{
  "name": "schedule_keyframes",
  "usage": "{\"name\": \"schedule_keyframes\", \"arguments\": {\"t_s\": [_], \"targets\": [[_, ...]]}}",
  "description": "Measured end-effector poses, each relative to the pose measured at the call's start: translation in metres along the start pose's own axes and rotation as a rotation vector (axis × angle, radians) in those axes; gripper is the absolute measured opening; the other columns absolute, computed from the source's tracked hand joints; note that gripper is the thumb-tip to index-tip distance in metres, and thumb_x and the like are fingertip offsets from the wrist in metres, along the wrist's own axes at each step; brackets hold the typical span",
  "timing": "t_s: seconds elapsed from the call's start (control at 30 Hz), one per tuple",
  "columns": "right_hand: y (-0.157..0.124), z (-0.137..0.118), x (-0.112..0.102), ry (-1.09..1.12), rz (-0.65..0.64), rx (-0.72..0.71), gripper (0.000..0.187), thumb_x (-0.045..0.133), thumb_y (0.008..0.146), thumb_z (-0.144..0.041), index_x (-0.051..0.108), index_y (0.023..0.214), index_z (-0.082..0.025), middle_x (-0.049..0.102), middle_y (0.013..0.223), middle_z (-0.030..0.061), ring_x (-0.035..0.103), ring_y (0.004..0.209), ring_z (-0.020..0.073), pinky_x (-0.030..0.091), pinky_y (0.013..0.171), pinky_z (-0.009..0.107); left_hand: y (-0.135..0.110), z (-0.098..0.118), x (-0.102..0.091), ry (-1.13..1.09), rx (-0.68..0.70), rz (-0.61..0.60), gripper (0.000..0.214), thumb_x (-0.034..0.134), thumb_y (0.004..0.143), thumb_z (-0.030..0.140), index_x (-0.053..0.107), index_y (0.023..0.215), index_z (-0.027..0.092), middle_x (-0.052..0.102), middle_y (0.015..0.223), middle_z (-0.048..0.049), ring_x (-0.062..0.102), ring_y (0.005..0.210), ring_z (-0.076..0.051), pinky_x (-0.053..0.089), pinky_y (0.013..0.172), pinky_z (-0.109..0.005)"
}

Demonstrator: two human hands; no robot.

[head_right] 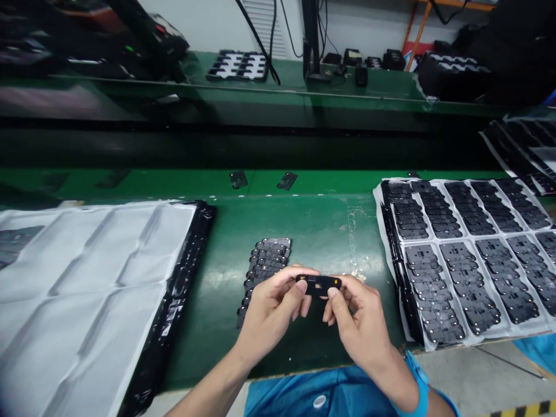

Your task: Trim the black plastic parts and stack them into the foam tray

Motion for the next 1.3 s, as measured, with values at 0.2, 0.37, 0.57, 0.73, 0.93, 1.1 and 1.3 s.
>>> {"name": "schedule_keyframes", "arguments": {"t_s": [0.2, 0.37, 0.57, 0.73, 0.93, 1.1, 1.3], "targets": [[0.001, -0.004, 0.002, -0.024, -0.021, -0.030, 0.025, 0.056, 0.107, -0.033, 0.066, 0.089, -0.019, 0.064, 0.064, -0.0010, 0.064, 0.055, 0.0136, 0.053, 0.057, 0.023, 0.002, 0.004, -0.002, -0.031, 0.010, 0.010, 0.024, 0.055, 0.102, 0.030, 0.073, 0.098, 0.015, 0.061, 0.075, 0.0012, 0.051, 0.046, -0.006, 0.035, 0.045, -0.021], [0.000, -0.004, 0.002, -0.015, -0.013, -0.018, 0.026, 0.057, 0.106, -0.033, 0.066, 0.087, -0.018, 0.064, 0.062, -0.0013, 0.064, 0.054, 0.0138, 0.052, 0.057, 0.024, -0.003, 0.004, -0.003, -0.074, 0.057, -0.024, 0.030, 0.056, 0.104, 0.038, 0.074, 0.105, 0.014, 0.065, 0.088, -0.0027, 0.057, 0.050, -0.007, 0.042, 0.045, -0.021], [0.000, -0.003, 0.004, -0.001, -0.022, 0.000, 0.026, 0.057, 0.106, -0.033, 0.067, 0.087, -0.018, 0.064, 0.060, -0.0016, 0.064, 0.052, 0.0133, 0.052, 0.056, 0.023, -0.006, 0.001, -0.003, -0.119, 0.062, -0.036, 0.024, 0.057, 0.104, 0.033, 0.074, 0.109, 0.016, 0.066, 0.094, -0.0033, 0.059, 0.051, -0.006, 0.043, 0.046, -0.019], [-0.001, -0.003, 0.005, -0.026, -0.032, -0.017, 0.025, 0.056, 0.106, -0.033, 0.068, 0.091, -0.017, 0.064, 0.062, -0.0013, 0.064, 0.054, 0.0134, 0.052, 0.056, 0.023, -0.005, 0.001, -0.003, -0.112, 0.054, -0.017, 0.025, 0.056, 0.105, 0.031, 0.075, 0.104, 0.015, 0.067, 0.093, -0.0037, 0.059, 0.049, -0.005, 0.041, 0.043, -0.018], [-0.002, -0.003, 0.004, -0.059, -0.050, -0.043, 0.023, 0.055, 0.107, -0.029, 0.071, 0.097, -0.017, 0.063, 0.064, -0.0021, 0.063, 0.055, 0.0128, 0.051, 0.058, 0.023, -0.003, -0.001, -0.003, -0.109, 0.018, -0.001, 0.027, 0.057, 0.103, 0.032, 0.076, 0.098, 0.014, 0.067, 0.085, -0.0025, 0.059, 0.047, -0.006, 0.039, 0.042, -0.018], [-0.005, -0.006, 0.003, -0.065, -0.031, -0.099, 0.020, 0.054, 0.107, -0.026, 0.072, 0.115, -0.020, 0.063, 0.075, -0.0015, 0.063, 0.060, 0.0120, 0.051, 0.061, 0.023, -0.004, -0.002, -0.004, -0.108, -0.078, 0.050, 0.030, 0.059, 0.099, 0.036, 0.076, 0.095, 0.012, 0.067, 0.075, -0.0020, 0.059, 0.044, -0.008, 0.038, 0.042, -0.018], [-0.006, -0.007, 0.003, 0.081, 0.060, -0.144, 0.014, 0.058, 0.105, -0.023, 0.070, 0.113, -0.022, 0.063, 0.084, -0.0011, 0.064, 0.061, 0.0103, 0.051, 0.058, 0.021, -0.010, 0.004, -0.003, -0.054, -0.115, 0.076, 0.036, 0.059, 0.099, 0.042, 0.076, 0.101, 0.010, 0.062, 0.057, 0.0009, 0.058, 0.044, -0.012, 0.041, 0.044, -0.020]]}}
Point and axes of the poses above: each hand's wrist, its own y-axis towards the middle knuckle, its own x-axis out of the palm, z = x × y, the point moved 6 cm from there along y, towards the middle knuckle
